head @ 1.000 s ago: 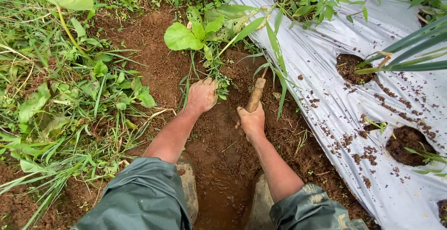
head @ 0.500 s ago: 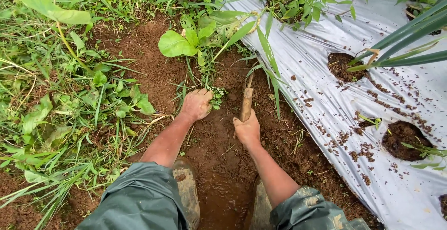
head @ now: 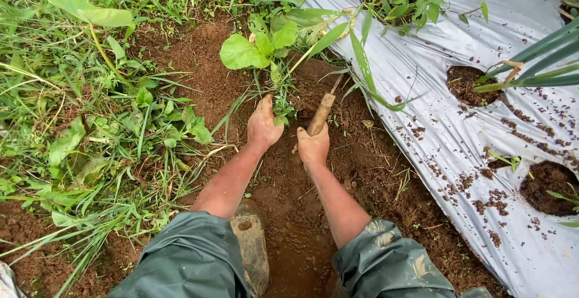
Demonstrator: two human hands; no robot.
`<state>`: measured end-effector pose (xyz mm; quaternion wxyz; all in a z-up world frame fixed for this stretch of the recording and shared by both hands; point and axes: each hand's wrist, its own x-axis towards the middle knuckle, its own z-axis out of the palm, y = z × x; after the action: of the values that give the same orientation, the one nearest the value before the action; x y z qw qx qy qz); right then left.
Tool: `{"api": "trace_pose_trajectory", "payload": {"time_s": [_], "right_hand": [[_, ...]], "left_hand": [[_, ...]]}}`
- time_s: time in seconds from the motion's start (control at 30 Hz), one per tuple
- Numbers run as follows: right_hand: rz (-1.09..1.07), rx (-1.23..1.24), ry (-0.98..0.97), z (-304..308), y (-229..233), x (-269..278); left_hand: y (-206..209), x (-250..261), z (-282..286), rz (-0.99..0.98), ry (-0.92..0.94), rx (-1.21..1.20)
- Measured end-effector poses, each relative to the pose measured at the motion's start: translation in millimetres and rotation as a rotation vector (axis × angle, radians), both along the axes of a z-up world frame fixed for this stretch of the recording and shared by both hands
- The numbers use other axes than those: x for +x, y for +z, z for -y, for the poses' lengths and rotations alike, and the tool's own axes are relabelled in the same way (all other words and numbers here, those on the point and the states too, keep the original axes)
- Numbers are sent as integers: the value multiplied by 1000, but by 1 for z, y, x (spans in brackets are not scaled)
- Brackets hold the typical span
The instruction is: The person kneels on the muddy ground beside a garden bed covered with white plastic mulch. They use a small hand hoe to loosen the soil and pull out weeds growing along the edge of the plastic sheeting, clearing the area around the planted crops.
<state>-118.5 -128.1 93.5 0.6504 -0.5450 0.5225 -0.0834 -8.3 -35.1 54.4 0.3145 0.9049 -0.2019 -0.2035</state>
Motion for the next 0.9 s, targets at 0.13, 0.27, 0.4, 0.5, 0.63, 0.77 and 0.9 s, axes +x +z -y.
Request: {"api": "trace_pose_trajectory", "payload": {"time_s": [0.13, 0.27, 0.4, 0.5, 0.63, 0.77, 0.9], "right_hand": [[-70, -20, 60, 11, -3, -19], [-42, 32, 60, 13, 1, -8], [-42, 77, 160, 17, 34, -25], [-71, 44, 186, 29, 60, -21], [-102, 46, 155, 27, 45, -17], [-119, 26, 192, 27, 44, -17], [-139, 48, 185, 21, 67, -30]], "left_hand": [[43, -10, 11, -139, 47, 16], [-6, 1, 29, -122, 148, -109], [-43, 5, 32, 56, 136, -267], [-105, 16, 32, 68, 77, -212], [-98, 27, 31, 44, 37, -135], [-126, 51, 43, -40, -4, -9], [-58, 30, 36, 84, -124, -1]]}}
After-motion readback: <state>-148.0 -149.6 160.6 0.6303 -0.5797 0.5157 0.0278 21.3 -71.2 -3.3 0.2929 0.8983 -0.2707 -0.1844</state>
